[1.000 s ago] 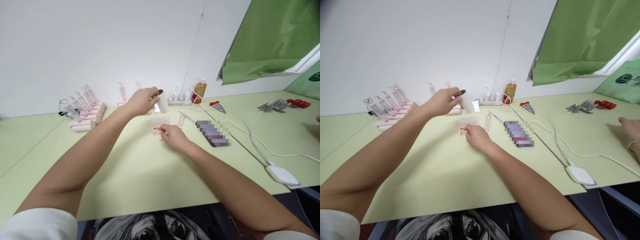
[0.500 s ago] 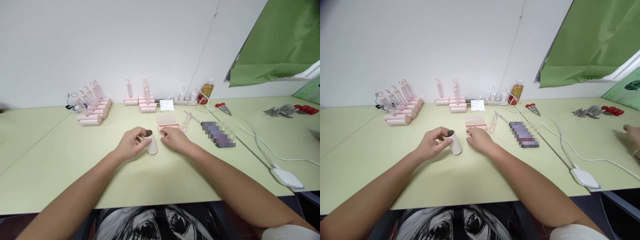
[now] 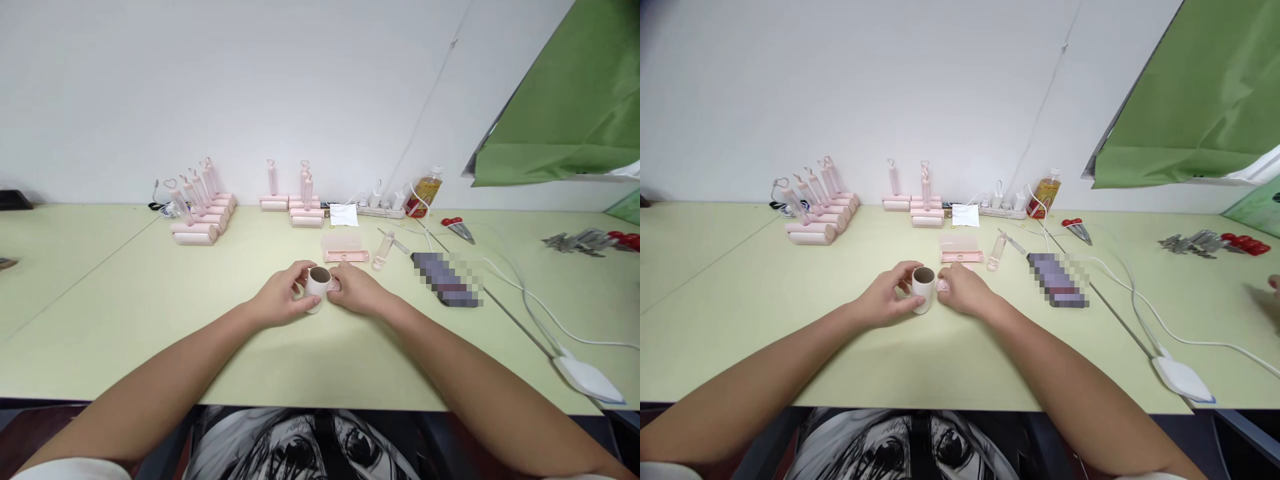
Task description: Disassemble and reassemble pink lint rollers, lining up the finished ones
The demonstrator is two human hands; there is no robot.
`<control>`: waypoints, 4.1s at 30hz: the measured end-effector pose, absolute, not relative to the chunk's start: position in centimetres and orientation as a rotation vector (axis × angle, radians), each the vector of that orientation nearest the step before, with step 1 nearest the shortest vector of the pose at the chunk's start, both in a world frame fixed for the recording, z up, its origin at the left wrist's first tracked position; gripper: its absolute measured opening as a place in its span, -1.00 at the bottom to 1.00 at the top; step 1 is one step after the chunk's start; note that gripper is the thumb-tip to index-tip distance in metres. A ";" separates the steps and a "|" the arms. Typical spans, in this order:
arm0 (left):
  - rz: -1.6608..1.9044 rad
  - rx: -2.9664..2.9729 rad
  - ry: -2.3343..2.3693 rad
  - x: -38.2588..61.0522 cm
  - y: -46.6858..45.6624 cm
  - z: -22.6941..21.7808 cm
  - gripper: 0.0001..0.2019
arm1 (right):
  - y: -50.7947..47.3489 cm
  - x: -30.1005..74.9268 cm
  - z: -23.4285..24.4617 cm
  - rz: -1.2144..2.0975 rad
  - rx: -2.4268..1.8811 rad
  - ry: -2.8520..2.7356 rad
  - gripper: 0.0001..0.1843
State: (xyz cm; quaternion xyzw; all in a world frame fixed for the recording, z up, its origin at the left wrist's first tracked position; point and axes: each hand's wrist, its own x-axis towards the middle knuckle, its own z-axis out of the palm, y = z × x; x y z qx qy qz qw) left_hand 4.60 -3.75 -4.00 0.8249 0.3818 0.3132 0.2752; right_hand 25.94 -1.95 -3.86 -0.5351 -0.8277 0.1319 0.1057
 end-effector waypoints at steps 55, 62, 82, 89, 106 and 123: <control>0.899 2.383 1.197 6.4 -5.2 -4.6 -0.36 | -6.0 23.5 -3.0 0.197 -0.647 -1.999 -0.53; 0.919 2.245 1.236 6.2 -5.0 -4.6 -0.34 | -5.9 23.2 -2.8 0.154 -0.589 -2.040 -0.56; 1.182 1.762 0.989 4.6 -3.6 -4.4 -0.50 | -5.2 24.2 -2.8 0.169 -0.787 -2.003 -0.43; 1.065 1.766 0.855 4.2 -3.4 -4.4 -0.46 | -4.8 24.0 -3.9 0.439 -0.835 -1.986 -0.45; 0.950 2.042 1.000 4.1 -3.8 -4.1 -0.51 | -4.7 23.7 -4.3 0.580 -0.905 -1.889 -0.53; 0.842 2.168 1.149 4.3 -4.2 -3.7 -0.39 | -5.1 24.3 -2.7 0.586 -0.820 -1.880 -0.46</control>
